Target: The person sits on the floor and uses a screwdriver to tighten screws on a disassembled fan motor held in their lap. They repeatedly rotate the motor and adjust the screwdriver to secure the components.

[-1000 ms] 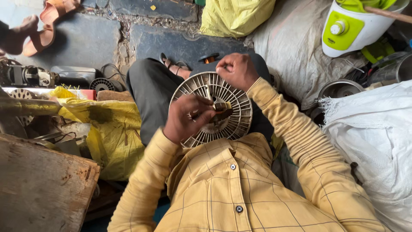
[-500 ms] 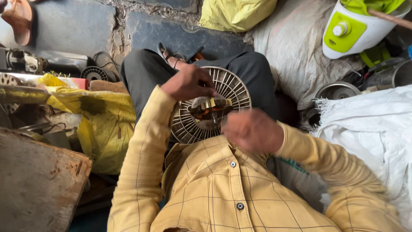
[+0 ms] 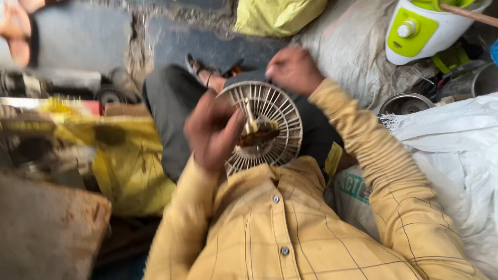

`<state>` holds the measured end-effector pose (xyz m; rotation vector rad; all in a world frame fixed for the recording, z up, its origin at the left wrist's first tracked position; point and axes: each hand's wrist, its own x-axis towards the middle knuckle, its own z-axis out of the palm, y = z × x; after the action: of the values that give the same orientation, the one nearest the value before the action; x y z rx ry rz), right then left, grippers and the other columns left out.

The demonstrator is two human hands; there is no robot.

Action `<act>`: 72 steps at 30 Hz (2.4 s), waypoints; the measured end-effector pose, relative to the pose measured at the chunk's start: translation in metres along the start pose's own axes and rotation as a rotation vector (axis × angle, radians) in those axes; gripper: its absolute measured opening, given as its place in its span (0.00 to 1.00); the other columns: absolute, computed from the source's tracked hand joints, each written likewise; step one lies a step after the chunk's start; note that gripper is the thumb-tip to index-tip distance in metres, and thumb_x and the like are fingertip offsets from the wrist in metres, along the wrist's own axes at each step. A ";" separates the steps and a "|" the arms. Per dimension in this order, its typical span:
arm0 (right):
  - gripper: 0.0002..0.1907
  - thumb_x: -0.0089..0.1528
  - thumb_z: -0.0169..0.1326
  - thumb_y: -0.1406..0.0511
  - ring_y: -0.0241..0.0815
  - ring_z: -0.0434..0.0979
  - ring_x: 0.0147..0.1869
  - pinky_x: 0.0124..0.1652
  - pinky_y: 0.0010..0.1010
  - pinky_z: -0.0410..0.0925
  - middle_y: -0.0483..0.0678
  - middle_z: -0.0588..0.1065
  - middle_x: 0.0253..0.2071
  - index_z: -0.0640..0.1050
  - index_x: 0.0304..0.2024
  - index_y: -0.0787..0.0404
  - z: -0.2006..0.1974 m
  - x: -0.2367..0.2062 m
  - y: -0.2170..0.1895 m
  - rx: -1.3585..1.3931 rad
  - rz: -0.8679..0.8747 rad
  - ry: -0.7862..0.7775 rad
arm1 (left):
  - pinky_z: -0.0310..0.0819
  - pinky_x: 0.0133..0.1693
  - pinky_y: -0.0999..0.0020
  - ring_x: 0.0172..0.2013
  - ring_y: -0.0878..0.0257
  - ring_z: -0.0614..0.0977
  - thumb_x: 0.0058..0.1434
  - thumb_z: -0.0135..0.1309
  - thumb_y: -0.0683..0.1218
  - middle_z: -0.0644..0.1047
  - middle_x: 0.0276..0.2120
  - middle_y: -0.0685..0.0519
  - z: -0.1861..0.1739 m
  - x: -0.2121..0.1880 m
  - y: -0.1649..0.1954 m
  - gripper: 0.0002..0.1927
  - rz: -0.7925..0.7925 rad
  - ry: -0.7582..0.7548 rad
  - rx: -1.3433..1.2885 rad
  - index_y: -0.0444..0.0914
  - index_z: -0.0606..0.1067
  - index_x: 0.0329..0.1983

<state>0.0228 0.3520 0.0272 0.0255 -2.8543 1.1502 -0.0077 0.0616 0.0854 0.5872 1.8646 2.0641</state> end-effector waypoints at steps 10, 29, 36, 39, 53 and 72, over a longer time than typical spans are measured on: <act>0.05 0.58 0.60 0.65 0.49 0.75 0.30 0.30 0.39 0.68 0.50 0.72 0.28 0.78 0.33 0.60 -0.036 -0.075 -0.175 0.003 -0.215 -0.355 | 0.76 0.37 0.61 0.33 0.59 0.83 0.61 0.65 0.48 0.82 0.33 0.51 -0.005 0.064 -0.048 0.09 -0.011 -0.657 0.172 0.37 0.83 0.37; 0.04 0.57 0.53 0.67 0.47 0.77 0.33 0.34 0.40 0.71 0.46 0.76 0.31 0.79 0.31 0.53 -0.037 -0.050 -0.101 -0.050 -0.478 -0.265 | 0.67 0.34 0.55 0.30 0.56 0.81 0.56 0.67 0.49 0.81 0.29 0.50 0.019 0.090 -0.039 0.07 -0.028 -0.879 0.682 0.40 0.84 0.32; 0.03 0.54 0.60 0.69 0.53 0.74 0.31 0.32 0.44 0.66 0.51 0.72 0.27 0.79 0.30 0.61 -0.049 -0.044 -0.149 -0.103 -0.443 -0.290 | 0.76 0.37 0.63 0.35 0.59 0.82 0.61 0.61 0.42 0.81 0.37 0.50 -0.004 -0.008 0.002 0.09 0.279 -0.423 0.290 0.38 0.83 0.44; 0.04 0.60 0.62 0.66 0.44 0.77 0.35 0.36 0.39 0.70 0.48 0.77 0.32 0.82 0.35 0.60 -0.015 0.003 -0.093 0.169 -0.280 -0.273 | 0.74 0.34 0.64 0.32 0.58 0.80 0.57 0.63 0.40 0.80 0.35 0.51 -0.002 -0.034 0.014 0.09 0.431 -0.356 0.531 0.38 0.82 0.41; 0.07 0.62 0.58 0.63 0.52 0.74 0.33 0.35 0.41 0.68 0.52 0.72 0.29 0.77 0.31 0.58 -0.026 -0.072 -0.136 0.006 -0.181 -0.355 | 0.74 0.33 0.61 0.28 0.58 0.81 0.55 0.67 0.45 0.82 0.29 0.48 0.010 0.086 -0.061 0.07 0.081 -0.807 0.301 0.37 0.83 0.34; 0.10 0.65 0.63 0.62 0.47 0.72 0.28 0.30 0.41 0.65 0.51 0.72 0.25 0.81 0.32 0.60 -0.040 -0.027 -0.038 -0.293 0.012 0.034 | 0.71 0.31 0.60 0.27 0.55 0.79 0.56 0.68 0.45 0.78 0.27 0.47 0.021 0.061 -0.030 0.09 0.177 -0.509 0.405 0.35 0.81 0.30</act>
<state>0.0530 0.3519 0.0801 -0.0250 -2.9639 0.7156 -0.0521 0.1128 0.0633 1.2810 1.9568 1.4275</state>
